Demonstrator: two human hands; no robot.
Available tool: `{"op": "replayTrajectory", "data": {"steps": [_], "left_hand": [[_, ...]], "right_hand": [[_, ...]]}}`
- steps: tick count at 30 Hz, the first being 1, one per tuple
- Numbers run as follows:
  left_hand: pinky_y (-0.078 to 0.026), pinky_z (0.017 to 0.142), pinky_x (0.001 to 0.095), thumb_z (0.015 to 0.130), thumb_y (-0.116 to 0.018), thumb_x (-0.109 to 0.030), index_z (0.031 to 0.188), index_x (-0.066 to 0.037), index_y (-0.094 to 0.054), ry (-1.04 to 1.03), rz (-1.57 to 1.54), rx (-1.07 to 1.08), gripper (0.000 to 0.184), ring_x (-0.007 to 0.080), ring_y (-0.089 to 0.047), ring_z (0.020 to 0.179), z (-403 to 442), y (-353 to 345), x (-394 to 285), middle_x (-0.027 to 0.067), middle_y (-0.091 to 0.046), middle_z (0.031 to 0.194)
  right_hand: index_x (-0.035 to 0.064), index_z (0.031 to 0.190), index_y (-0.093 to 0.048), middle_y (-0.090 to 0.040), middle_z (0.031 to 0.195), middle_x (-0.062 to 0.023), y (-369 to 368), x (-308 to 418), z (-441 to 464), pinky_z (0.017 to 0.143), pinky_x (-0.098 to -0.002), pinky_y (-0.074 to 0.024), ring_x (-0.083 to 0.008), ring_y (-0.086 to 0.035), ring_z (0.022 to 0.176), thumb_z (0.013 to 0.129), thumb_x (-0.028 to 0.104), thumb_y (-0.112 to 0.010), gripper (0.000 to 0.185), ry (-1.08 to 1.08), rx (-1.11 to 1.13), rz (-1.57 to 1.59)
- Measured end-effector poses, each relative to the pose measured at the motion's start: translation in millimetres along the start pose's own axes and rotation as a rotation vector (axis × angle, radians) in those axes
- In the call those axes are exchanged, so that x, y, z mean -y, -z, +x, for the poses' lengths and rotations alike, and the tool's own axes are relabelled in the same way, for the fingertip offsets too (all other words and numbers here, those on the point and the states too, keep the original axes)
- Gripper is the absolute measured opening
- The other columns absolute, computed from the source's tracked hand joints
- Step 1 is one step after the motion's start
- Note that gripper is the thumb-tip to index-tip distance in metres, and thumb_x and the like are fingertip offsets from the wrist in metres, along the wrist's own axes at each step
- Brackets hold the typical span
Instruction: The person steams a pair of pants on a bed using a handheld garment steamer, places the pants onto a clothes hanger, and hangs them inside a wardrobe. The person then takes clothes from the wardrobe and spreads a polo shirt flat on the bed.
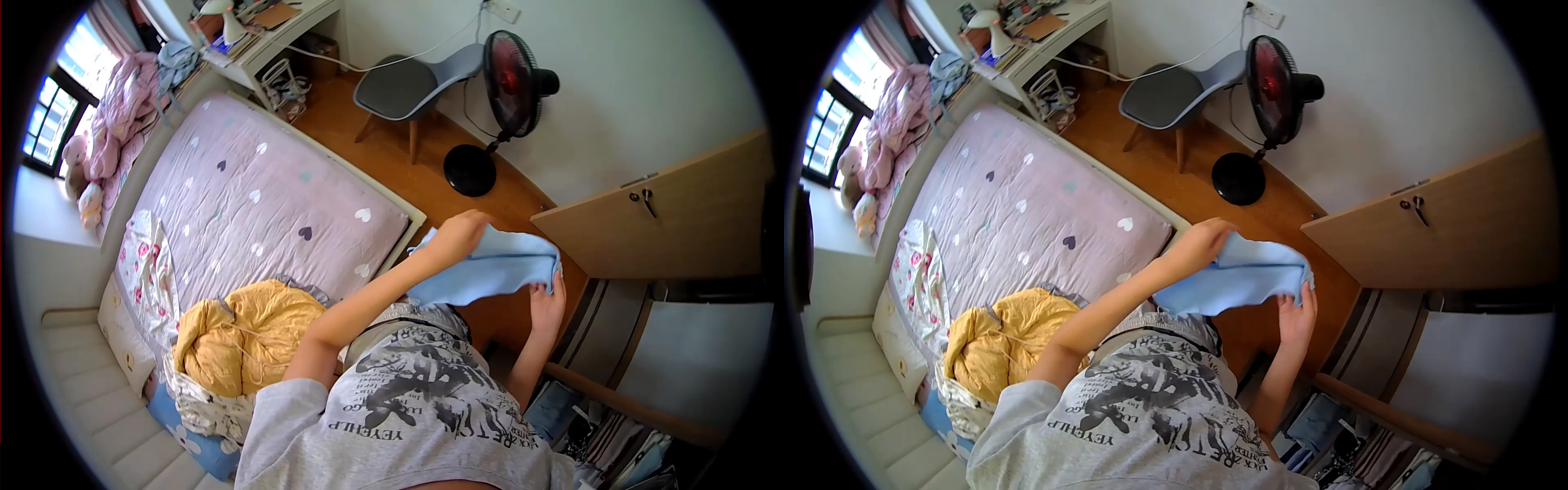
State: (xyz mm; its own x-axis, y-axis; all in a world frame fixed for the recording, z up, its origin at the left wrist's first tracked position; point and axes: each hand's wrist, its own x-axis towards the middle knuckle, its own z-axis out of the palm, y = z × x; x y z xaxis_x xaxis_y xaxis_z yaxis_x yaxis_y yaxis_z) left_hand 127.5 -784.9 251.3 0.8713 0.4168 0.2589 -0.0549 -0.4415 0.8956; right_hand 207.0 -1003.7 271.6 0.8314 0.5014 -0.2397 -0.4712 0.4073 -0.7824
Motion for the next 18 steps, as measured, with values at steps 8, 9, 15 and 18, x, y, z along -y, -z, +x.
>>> {"op": "replayTrajectory", "data": {"steps": [8, 9, 15, 18], "left_hand": [[-0.046, 0.05, 0.0299, 0.064, -0.052, -0.005, 0.074, -0.001, -0.052, -0.525, 0.541, 0.125, 0.01, 0.0215, -0.056, 0.063, 33.2, -22.2, -51.9, 0.0091, -0.046, 0.073], [-0.046, 0.048, 0.0299, 0.064, -0.052, -0.005, 0.071, -0.002, -0.051, -0.574, 0.573, 0.166, 0.007, 0.0202, -0.055, 0.061, 35.6, -28.9, -55.4, 0.0084, -0.046, 0.071], [-0.047, 0.049, 0.0316, 0.064, -0.051, -0.007, 0.064, -0.002, -0.055, -0.652, 0.354, 0.337, 0.006, 0.0229, -0.058, 0.061, 8.3, -62.4, -89.9, 0.01, -0.052, 0.067], [-0.046, 0.055, 0.035, 0.067, -0.05, -0.008, 0.067, -0.001, -0.054, -0.708, -0.032, 0.539, 0.008, 0.0273, -0.056, 0.062, -19.5, -65.6, -128.7, 0.0113, -0.053, 0.069]], "right_hand": [[-0.0025, 0.091, -0.052, -0.057, 0.085, -0.0112, -46.3, -41.6, -16.2, 0.076, -0.0284, -0.0404, -0.0185, -0.054, 0.08, 0.087, 0.016, -0.041, 0.022, 0.389, 0.127, -0.93], [-0.0028, 0.089, -0.053, -0.057, 0.085, -0.0102, -48.0, -50.0, -7.9, 0.076, -0.0281, -0.0401, -0.0173, -0.053, 0.082, 0.086, 0.016, -0.043, 0.022, 0.309, 0.189, -1.077], [-0.003, 0.087, -0.055, -0.056, 0.085, -0.0091, -32.5, -75.1, 22.7, 0.076, -0.0278, -0.0399, -0.0162, -0.052, 0.084, 0.085, 0.017, -0.046, 0.022, 0.134, 0.272, -1.402], [-0.0029, 0.087, -0.055, -0.056, 0.085, -0.0091, -30.9, -64.9, 19.4, 0.076, -0.0278, -0.0399, -0.0162, -0.052, 0.084, 0.085, 0.017, -0.046, 0.022, 0.071, 0.284, -1.257]]}}
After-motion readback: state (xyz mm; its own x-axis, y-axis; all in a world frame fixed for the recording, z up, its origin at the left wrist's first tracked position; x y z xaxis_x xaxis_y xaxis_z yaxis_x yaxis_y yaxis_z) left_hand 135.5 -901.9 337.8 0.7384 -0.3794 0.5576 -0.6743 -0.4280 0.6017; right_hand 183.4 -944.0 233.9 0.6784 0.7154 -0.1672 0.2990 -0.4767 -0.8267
